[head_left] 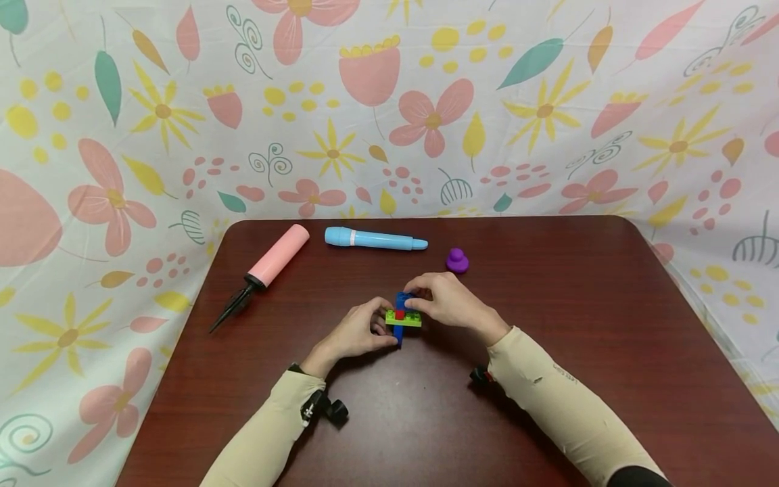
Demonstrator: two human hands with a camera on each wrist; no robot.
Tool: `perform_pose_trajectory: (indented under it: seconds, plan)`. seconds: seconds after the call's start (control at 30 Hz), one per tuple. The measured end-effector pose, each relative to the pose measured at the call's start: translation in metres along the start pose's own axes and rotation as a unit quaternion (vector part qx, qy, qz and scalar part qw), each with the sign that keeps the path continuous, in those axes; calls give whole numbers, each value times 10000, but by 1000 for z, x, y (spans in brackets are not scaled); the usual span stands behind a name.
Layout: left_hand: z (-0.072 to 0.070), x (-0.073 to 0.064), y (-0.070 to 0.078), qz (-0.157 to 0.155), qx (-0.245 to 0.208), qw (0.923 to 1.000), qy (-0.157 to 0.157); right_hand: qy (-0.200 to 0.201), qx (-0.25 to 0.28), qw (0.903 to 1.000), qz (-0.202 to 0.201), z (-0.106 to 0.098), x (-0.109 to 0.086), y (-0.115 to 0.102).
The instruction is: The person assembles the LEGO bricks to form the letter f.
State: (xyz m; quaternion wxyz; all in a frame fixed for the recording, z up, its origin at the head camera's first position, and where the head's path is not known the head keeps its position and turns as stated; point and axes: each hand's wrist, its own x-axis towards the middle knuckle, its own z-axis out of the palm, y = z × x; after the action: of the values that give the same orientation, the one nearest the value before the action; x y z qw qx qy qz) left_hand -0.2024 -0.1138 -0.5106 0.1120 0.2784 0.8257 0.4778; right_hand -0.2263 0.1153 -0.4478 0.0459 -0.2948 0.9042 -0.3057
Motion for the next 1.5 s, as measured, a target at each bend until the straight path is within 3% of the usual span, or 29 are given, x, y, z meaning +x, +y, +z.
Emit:
perform_pose_trajectory:
  seconds: [0.6,0.8,1.2,1.5]
  plan:
    - [4,-1,6,-295,-359,9987,193,-188,458,9984,288,3,9,15]
    - [4,0,7,-232,-414,9987,162,-263,469,9974,478,4,12,20]
    - [3,0,7,-191,23,9994,295,-590,352,9958,604,4,17,21]
    - [3,-1,9,-320,80,9991,283,-578,345,9955,661,8,18,25]
